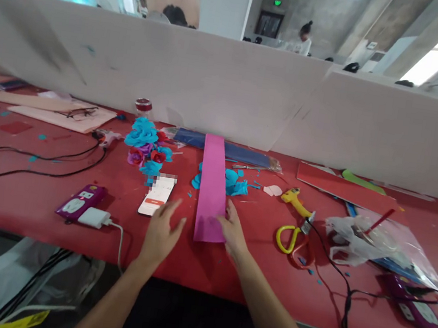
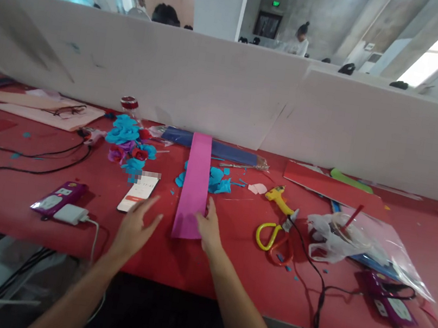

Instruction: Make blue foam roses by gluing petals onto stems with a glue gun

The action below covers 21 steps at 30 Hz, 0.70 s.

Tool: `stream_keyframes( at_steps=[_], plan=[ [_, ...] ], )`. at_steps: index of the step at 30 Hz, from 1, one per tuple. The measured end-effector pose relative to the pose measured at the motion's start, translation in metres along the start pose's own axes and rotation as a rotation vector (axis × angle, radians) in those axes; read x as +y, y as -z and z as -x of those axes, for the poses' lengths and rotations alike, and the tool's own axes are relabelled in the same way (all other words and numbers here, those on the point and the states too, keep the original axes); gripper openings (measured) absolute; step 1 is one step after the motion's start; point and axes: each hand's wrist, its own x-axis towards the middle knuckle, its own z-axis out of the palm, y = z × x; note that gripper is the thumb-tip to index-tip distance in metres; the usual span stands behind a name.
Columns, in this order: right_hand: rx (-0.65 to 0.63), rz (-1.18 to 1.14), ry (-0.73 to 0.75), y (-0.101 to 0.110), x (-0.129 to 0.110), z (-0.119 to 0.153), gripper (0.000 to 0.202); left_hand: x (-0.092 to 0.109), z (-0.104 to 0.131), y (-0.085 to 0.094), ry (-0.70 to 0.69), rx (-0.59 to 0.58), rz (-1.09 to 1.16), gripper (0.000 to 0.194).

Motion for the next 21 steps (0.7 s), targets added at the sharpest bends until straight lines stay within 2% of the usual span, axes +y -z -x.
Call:
stream_keyframes(
  at_steps=[2,4,7,10,12,14,17,19,21],
  plan=[
    [0.074,0.06,-0.061,0.009,-0.003,0.009,0.074,0.013,0.01,-0.01,0.004,-0.108,0.095,0.032],
    [0.084,0.116,-0.066,0.017,-0.006,0.02,0.071,0.023,0.019,-0.021,0.022,-0.165,0.179,0.028],
    [0.037,0.137,-0.039,0.025,-0.006,0.034,0.063,0.029,0.026,-0.033,0.151,-0.15,0.372,0.041],
    [0.03,0.122,-0.077,0.032,-0.003,0.045,0.057,0.029,0.027,-0.039,0.383,-0.15,0.592,0.06],
    [0.032,0.214,-0.062,0.034,-0.004,0.052,0.055,0.027,0.027,-0.041,0.504,-0.189,0.711,0.064],
    [0.045,0.434,0.051,0.033,-0.011,0.06,0.052,0.028,0.025,-0.04,0.559,-0.21,0.795,0.061],
    [-0.003,0.756,0.279,0.022,-0.026,0.073,0.042,0.036,0.022,-0.036,0.543,-0.157,0.838,0.054],
    [-0.128,0.766,0.303,0.012,-0.034,0.078,0.041,0.043,0.021,-0.034,0.532,-0.121,0.896,0.046],
    [-0.19,0.67,0.245,0.003,-0.037,0.078,0.041,0.05,0.02,-0.033,0.582,-0.109,0.996,0.036]
  ],
)
